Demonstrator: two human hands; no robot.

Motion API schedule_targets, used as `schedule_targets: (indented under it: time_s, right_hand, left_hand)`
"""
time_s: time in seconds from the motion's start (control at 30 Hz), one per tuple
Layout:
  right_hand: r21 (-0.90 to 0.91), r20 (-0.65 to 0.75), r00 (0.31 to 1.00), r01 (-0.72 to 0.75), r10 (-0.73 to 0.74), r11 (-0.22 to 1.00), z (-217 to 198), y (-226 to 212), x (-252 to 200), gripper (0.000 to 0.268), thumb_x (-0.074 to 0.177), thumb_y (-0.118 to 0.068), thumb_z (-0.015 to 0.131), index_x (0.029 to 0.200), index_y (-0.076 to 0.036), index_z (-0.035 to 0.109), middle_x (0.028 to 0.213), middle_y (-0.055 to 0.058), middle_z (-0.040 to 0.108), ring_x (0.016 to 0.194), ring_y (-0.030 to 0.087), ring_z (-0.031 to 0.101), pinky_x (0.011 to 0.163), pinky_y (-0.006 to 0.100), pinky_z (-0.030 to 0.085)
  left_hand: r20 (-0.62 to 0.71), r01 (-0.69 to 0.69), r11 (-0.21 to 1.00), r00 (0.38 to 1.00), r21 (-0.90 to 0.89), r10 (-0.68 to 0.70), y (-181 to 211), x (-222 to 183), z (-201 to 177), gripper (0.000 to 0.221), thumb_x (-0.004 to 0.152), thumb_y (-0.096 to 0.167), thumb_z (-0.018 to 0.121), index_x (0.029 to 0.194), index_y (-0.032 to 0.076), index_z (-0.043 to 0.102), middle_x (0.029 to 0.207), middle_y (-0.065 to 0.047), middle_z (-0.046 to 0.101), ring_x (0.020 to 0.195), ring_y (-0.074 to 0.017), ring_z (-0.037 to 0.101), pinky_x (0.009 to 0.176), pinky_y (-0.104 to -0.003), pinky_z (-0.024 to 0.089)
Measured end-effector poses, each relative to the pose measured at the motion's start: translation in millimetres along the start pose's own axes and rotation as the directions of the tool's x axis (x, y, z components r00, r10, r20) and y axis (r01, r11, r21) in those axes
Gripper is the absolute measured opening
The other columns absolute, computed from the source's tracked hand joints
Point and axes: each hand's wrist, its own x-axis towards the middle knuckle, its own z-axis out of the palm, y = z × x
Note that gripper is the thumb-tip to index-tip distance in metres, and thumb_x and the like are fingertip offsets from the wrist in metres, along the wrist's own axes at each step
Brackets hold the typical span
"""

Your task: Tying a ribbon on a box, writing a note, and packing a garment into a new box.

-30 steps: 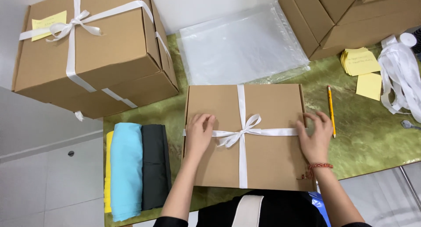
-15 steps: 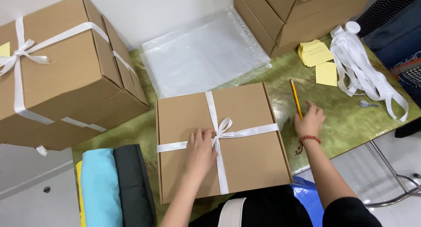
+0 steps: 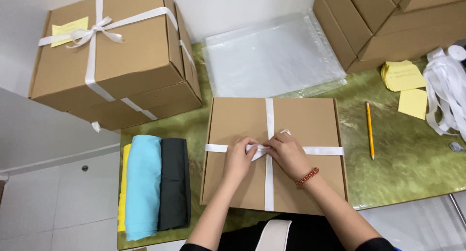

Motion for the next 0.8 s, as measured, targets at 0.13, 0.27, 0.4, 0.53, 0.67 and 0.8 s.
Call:
schedule_targets:
  time_s: [0.13, 0.27, 0.4, 0.53, 0.67, 0.8]
  right_hand:
    - [0.039, 0.134, 0.985, -0.110, 0.104, 0.993, -24.1, -14.7, 9.0, 0.016, 0.093, -0.026, 0.078, 0.105, -0.015, 0.080, 0.101, 0.003, 0.071, 0.106, 0.022, 0.071, 0.094, 0.033, 0.060]
    - [-0.015, 0.073, 0.988, -0.137, 0.138, 0.990, -12.7, -7.8, 10.6, 0.010, 0.091, -0.025, 0.082, 0.093, -0.016, 0.078, 0.089, 0.001, 0.071, 0.097, 0.021, 0.074, 0.087, 0.032, 0.062]
    - [-0.083, -0.049, 0.985, -0.167, 0.164, 0.982, 9.2, 1.9, 4.6, 0.013, 0.091, -0.027, 0.083, 0.091, -0.017, 0.075, 0.085, 0.000, 0.069, 0.094, 0.019, 0.074, 0.084, 0.030, 0.061]
    - [0.056, -0.041, 0.971, -0.233, 0.235, 0.971, 1.4, -6.0, 1.4, 0.013, 0.093, -0.027, 0.080, 0.089, -0.015, 0.076, 0.082, 0.002, 0.070, 0.094, 0.021, 0.072, 0.087, 0.033, 0.059]
    - [0.043, -0.130, 0.969, -0.207, 0.211, 0.977, 10.1, -5.1, -0.8, 0.015, 0.092, -0.027, 0.081, 0.088, -0.014, 0.074, 0.079, 0.003, 0.069, 0.091, 0.022, 0.071, 0.086, 0.036, 0.058]
    - [-0.035, -0.238, 0.958, -0.171, 0.158, 0.985, 26.1, -0.4, -3.9, 0.016, 0.091, -0.024, 0.082, 0.085, -0.014, 0.071, 0.076, 0.005, 0.067, 0.089, 0.026, 0.070, 0.084, 0.040, 0.056]
  left_hand:
    - [-0.032, -0.026, 0.998, 0.999, -0.053, 0.024, -6.8, -10.8, 6.4, 0.040, 0.081, 0.008, 0.087, 0.119, 0.013, 0.076, 0.109, -0.017, 0.074, 0.110, -0.0439, 0.072, 0.093, -0.051, 0.060]
    - [-0.078, 0.029, 0.991, 0.996, -0.134, -0.040, 3.4, -29.6, 9.1, 0.060, 0.079, -0.003, 0.085, 0.134, 0.010, 0.067, 0.122, -0.019, 0.065, 0.112, -0.0485, 0.070, 0.095, -0.051, 0.060]
    - [-0.149, 0.020, 0.983, 0.988, -0.182, -0.048, 11.4, -51.7, 22.1, 0.051, 0.084, 0.000, 0.084, 0.124, 0.012, 0.057, 0.116, -0.018, 0.054, 0.097, -0.0490, 0.072, 0.084, -0.051, 0.062]
    - [-0.240, -0.010, 0.991, 0.970, -0.137, -0.024, 0.1, -53.3, 41.4, 0.053, 0.082, 0.002, 0.088, 0.118, 0.014, 0.050, 0.106, -0.012, 0.056, 0.088, -0.0410, 0.070, 0.075, -0.044, 0.058]
    - [-0.118, 0.069, 0.987, 0.989, -0.148, -0.087, -16.0, -48.1, 45.9, 0.036, 0.088, 0.007, 0.083, 0.117, 0.018, 0.063, 0.094, -0.007, 0.077, 0.083, -0.0315, 0.077, 0.073, -0.040, 0.060]
    - [-0.002, 0.059, 0.994, 0.998, -0.093, -0.060, -23.1, -46.3, 64.6, 0.012, 0.093, 0.014, 0.080, 0.102, 0.023, 0.078, 0.086, 0.000, 0.082, 0.073, -0.0182, 0.080, 0.067, -0.030, 0.061]
